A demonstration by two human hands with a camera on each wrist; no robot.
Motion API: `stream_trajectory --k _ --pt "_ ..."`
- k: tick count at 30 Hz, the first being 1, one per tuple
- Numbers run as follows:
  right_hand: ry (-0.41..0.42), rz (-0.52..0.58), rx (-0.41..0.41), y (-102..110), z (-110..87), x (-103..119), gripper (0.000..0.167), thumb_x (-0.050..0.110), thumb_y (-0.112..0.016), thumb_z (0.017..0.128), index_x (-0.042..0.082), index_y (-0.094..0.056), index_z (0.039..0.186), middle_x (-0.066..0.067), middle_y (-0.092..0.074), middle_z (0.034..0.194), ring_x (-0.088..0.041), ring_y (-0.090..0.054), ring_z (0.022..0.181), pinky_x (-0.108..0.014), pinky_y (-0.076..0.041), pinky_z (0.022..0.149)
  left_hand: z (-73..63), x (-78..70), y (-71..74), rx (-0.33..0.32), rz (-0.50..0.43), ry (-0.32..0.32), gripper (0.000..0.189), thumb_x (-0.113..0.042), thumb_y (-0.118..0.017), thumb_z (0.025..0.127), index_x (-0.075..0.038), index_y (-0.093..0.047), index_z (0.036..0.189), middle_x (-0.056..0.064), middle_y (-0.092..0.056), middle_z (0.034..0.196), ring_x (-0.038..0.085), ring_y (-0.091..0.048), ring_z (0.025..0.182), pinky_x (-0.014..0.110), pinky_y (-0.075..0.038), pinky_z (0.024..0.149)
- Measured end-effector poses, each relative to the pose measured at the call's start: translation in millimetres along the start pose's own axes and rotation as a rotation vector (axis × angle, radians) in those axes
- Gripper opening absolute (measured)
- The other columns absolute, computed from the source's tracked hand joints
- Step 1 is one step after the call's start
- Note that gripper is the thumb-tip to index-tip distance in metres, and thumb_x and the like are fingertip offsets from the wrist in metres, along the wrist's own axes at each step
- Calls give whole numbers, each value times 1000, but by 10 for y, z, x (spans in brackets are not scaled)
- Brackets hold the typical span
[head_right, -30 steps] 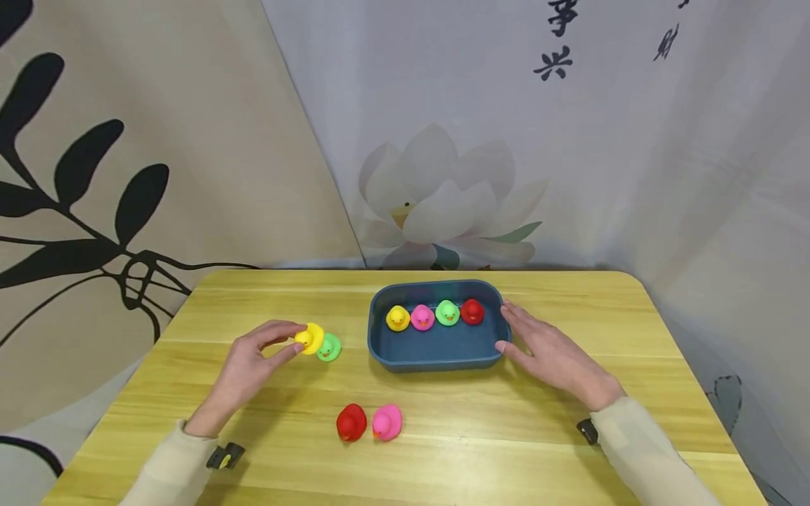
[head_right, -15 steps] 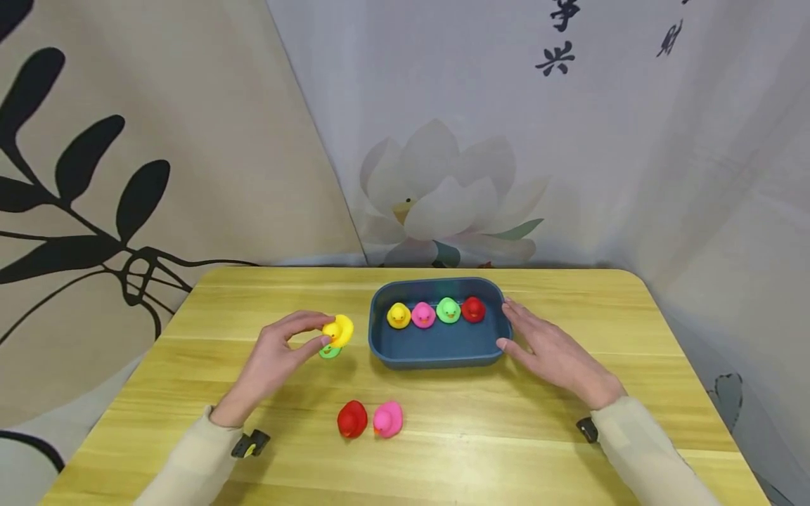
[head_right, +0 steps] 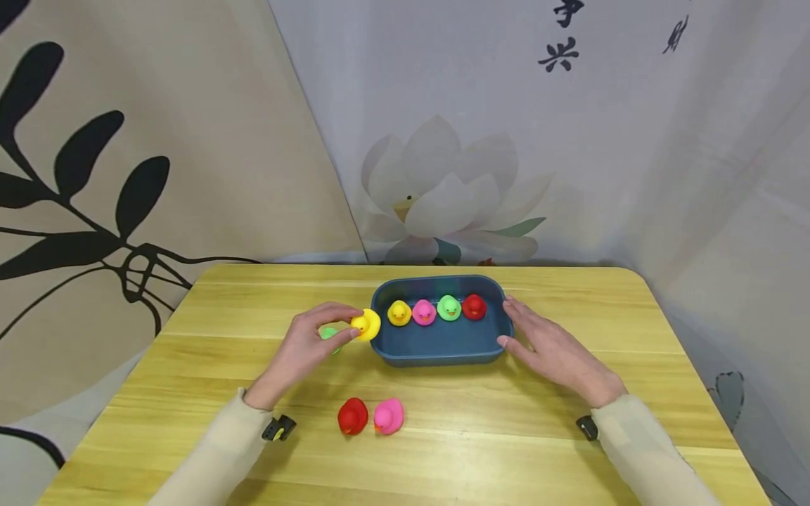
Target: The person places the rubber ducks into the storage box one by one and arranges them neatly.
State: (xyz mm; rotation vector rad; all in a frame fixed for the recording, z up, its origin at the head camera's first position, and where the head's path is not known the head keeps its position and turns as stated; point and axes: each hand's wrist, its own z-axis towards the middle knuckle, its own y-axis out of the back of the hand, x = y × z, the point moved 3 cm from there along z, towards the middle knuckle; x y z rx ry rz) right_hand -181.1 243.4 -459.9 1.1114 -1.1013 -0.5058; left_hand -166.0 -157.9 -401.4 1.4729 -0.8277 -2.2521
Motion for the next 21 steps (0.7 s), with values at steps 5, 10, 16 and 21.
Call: stream_trajectory --k 5,10,16,21 --pt "0 -3 -3 -1 2 6 79 56 -49 106 6 -28 164 -11 -20 172 -40 -29 153 -61 -31 118 70 15 -108 22 1 -23 32 -10 -83 88 -9 -78 119 3 -74 115 21 -69 107 46 -55 97" --pt "1 -3 -1 -3 -4 8 78 54 -50 106 6 -27 164 -11 -20 172 -39 -29 153 -60 -31 118 132 30 -219 53 8 -14 32 -10 -84 88 -8 -78 119 5 -74 115 24 -68 110 50 -55 97" --pt "-5 -1 5 -2 -2 4 78 53 -51 106 7 -27 164 -10 -20 172 -39 -29 153 -60 -31 118 190 35 -326 83 75 -46 31 -12 -84 88 -7 -77 118 7 -74 116 26 -68 109 47 -56 96" --pt "-5 1 6 5 3 5 79 55 -50 106 7 -27 164 -10 -20 172 -39 -28 153 -60 -31 118 223 47 -383 109 138 -59 30 -16 -83 90 -8 -77 118 6 -73 117 26 -67 111 45 -54 100"
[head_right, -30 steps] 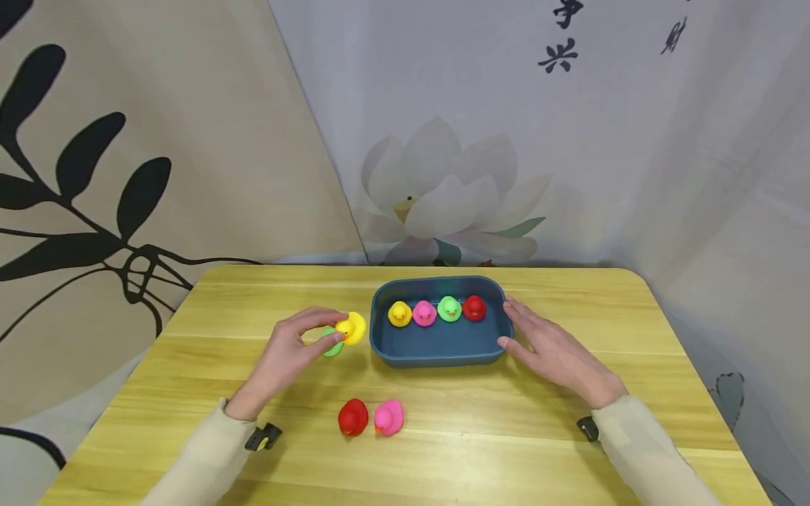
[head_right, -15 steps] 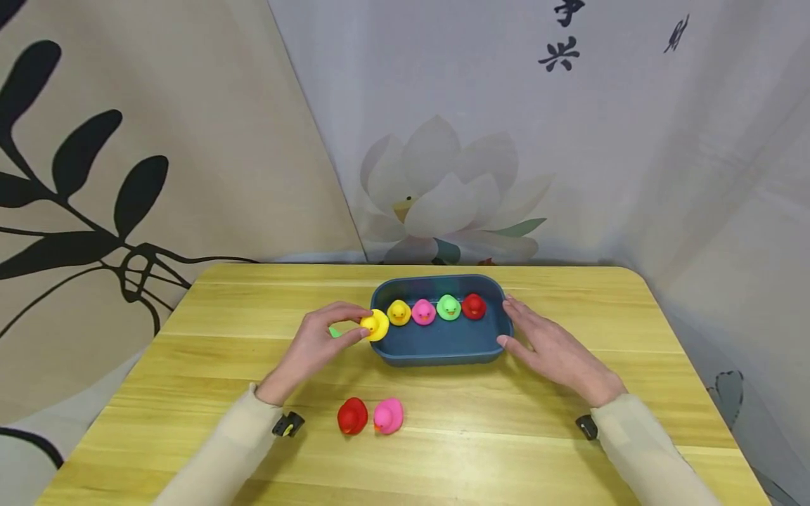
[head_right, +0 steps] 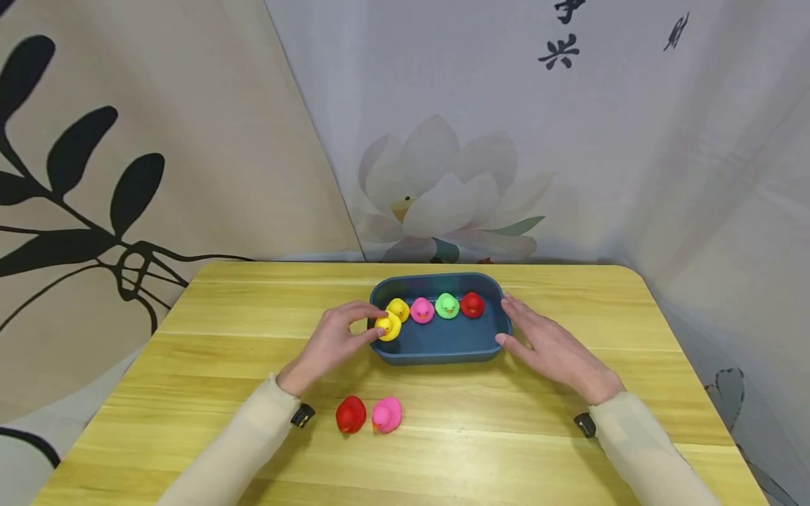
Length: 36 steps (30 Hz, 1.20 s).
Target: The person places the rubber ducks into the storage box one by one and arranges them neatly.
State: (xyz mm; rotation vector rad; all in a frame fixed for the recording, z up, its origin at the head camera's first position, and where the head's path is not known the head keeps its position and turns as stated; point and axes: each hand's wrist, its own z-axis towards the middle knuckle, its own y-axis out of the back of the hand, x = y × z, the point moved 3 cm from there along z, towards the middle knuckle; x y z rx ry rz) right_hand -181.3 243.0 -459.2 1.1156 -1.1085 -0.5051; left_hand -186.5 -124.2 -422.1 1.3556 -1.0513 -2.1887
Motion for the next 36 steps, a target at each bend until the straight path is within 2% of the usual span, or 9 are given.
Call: stream_trajectory --k 13,17,26,32,36 --pt "-3 0 8 -9 1 -14 80 56 -48 106 6 -26 164 -11 -19 172 -39 -28 153 -61 -31 118 71 84 -144 92 98 10 33 -23 -82 91 -11 -77 122 4 -74 119 24 -66 115 45 -50 106" --pt "1 -2 7 -5 2 -15 79 55 -49 106 6 -27 164 -11 -19 172 -40 -28 153 -61 -31 118 95 75 -155 109 134 -18 31 -22 -82 92 -11 -77 121 5 -75 118 25 -65 115 46 -49 107" --pt "8 -1 5 10 7 -1 78 53 -50 107 6 -26 164 -13 -19 172 -41 -28 153 -62 -31 117 183 47 -170 175 187 -56 26 -20 -82 92 -8 -78 115 5 -76 113 26 -68 107 43 -52 101" --pt "-5 4 15 7 7 3 78 55 -48 107 7 -25 165 -12 -18 172 -40 -26 154 -62 -29 118 240 22 -191 228 206 -23 26 -18 -85 88 -7 -78 110 6 -75 106 29 -67 101 41 -54 94" --pt "-4 4 14 10 1 11 78 54 -48 107 6 -25 164 -13 -18 172 -41 -26 153 -62 -29 118 259 14 -200 250 231 -1 25 -19 -85 88 -8 -79 109 4 -74 104 24 -65 96 38 -53 90"
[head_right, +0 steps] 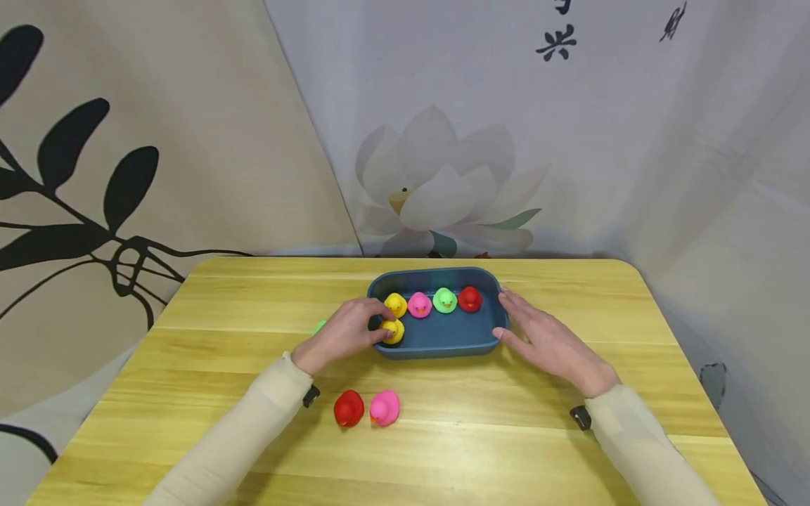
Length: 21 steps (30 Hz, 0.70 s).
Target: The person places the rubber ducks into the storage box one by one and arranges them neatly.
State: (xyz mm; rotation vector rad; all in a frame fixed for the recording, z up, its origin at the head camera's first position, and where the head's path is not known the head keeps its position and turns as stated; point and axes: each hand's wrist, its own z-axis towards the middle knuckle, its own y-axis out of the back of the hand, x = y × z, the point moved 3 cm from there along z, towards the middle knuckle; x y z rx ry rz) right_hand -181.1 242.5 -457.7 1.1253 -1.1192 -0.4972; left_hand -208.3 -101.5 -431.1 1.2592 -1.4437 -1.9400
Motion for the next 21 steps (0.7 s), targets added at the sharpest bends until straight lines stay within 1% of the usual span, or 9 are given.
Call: stream_trajectory --k 5,13,21 --pt "7 -1 -11 2 -3 9 78 54 -49 107 5 -26 164 -13 -20 171 -41 -27 153 -62 -30 118 25 3 -4 25 35 14 24 -21 -84 89 -9 -79 109 2 -74 104 20 -61 92 36 -53 87" --pt "3 2 -1 -5 6 1 79 55 -48 107 6 -26 164 -14 -19 172 -41 -26 153 -62 -30 118 56 -2 -16 56 54 32 23 -24 -85 88 -11 -79 107 0 -74 100 19 -60 91 36 -52 86" --pt "4 3 0 -4 1 -3 77 53 -48 107 6 -25 164 -14 -18 172 -41 -25 154 -62 -29 118 97 -29 -20 90 61 46 21 -23 -85 88 -11 -79 104 -1 -72 96 20 -58 91 35 -52 83"
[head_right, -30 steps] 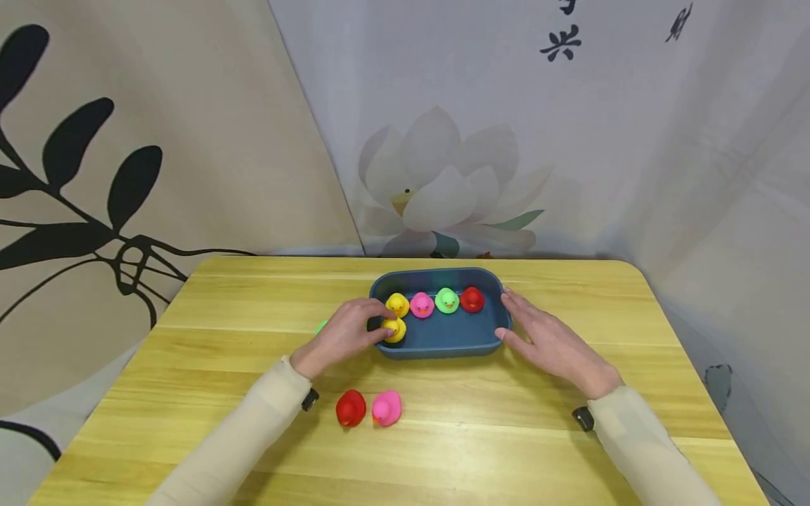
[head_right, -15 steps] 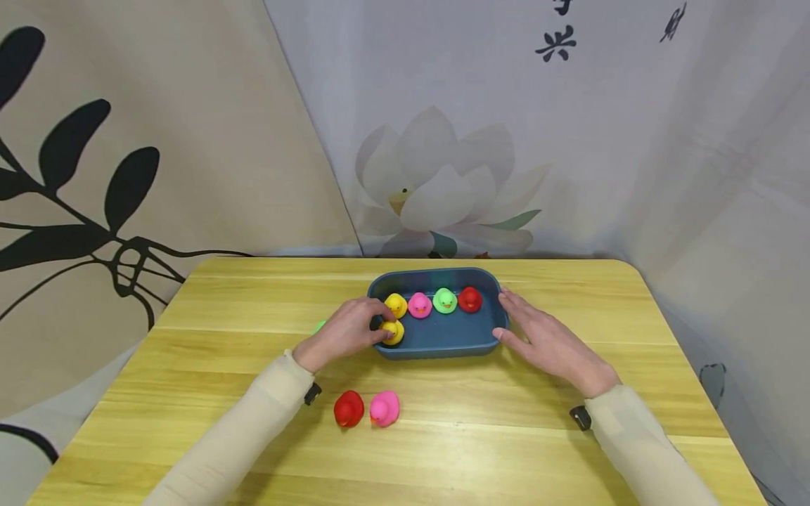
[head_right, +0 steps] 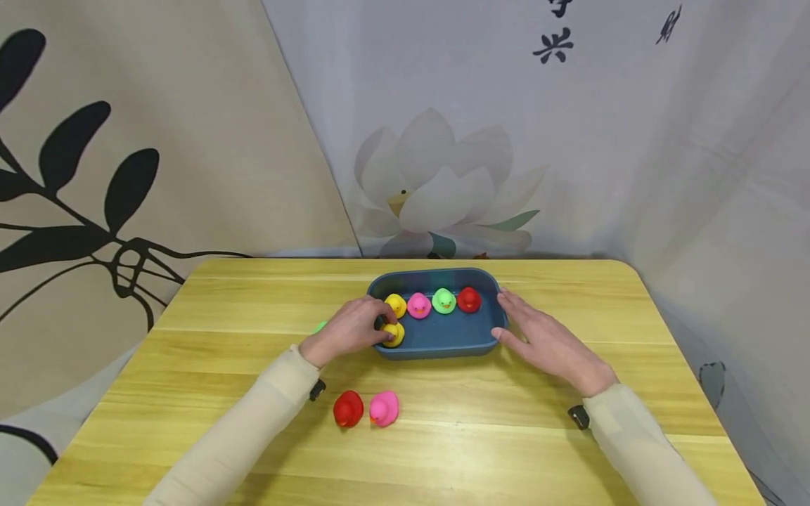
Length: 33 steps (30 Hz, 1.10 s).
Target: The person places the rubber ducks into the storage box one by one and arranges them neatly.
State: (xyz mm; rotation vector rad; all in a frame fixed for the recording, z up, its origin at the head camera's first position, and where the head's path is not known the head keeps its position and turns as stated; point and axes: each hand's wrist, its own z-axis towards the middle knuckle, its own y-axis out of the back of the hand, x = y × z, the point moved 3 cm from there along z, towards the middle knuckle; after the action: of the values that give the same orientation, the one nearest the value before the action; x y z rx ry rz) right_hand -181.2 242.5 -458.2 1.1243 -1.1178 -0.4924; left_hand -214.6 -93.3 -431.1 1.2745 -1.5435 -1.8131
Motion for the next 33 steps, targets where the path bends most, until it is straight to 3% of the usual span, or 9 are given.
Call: stream_trajectory --k 9,13,16,18,23,33 --pt "0 1 -1 -4 4 10 78 53 -49 107 5 -26 164 -15 -19 171 -42 -26 153 -62 -30 118 -16 14 -1 11 -23 -6 29 -26 -83 90 -9 -77 113 4 -73 106 22 -61 96 39 -52 89" --pt "0 5 -3 -6 -4 16 77 53 -49 107 6 -26 164 -15 -19 171 -41 -26 153 -62 -30 118 -109 43 -18 -10 -112 -5 36 -26 -78 95 -7 -72 126 9 -69 129 29 -60 123 46 -45 109" --pt "3 10 -6 -2 -13 18 77 52 -49 107 6 -26 164 -14 -19 171 -41 -27 153 -62 -30 118 -210 69 -14 -51 -177 -8 43 -26 -75 98 -6 -67 135 12 -59 147 31 -45 145 54 -32 120" --pt "6 13 -10 2 -17 17 76 51 -50 108 6 -26 164 -14 -19 172 -41 -27 153 -62 -31 118 -282 93 1 -85 -210 -12 49 -27 -73 99 -5 -63 141 12 -52 155 32 -37 150 60 -25 122" --pt "9 13 -11 3 -18 20 77 52 -50 107 6 -26 164 -13 -19 172 -41 -27 153 -62 -31 117 -486 182 47 -164 -245 -3 59 -31 -68 102 -6 -51 152 10 -42 162 31 -37 151 66 -19 121" --pt "-8 16 0 -14 -10 8 79 54 -50 106 7 -25 165 -12 -18 172 -40 -26 154 -62 -30 118 -846 399 89 -260 -271 17 64 -34 -66 103 -9 -44 157 11 -43 161 30 -38 150 63 -14 123"
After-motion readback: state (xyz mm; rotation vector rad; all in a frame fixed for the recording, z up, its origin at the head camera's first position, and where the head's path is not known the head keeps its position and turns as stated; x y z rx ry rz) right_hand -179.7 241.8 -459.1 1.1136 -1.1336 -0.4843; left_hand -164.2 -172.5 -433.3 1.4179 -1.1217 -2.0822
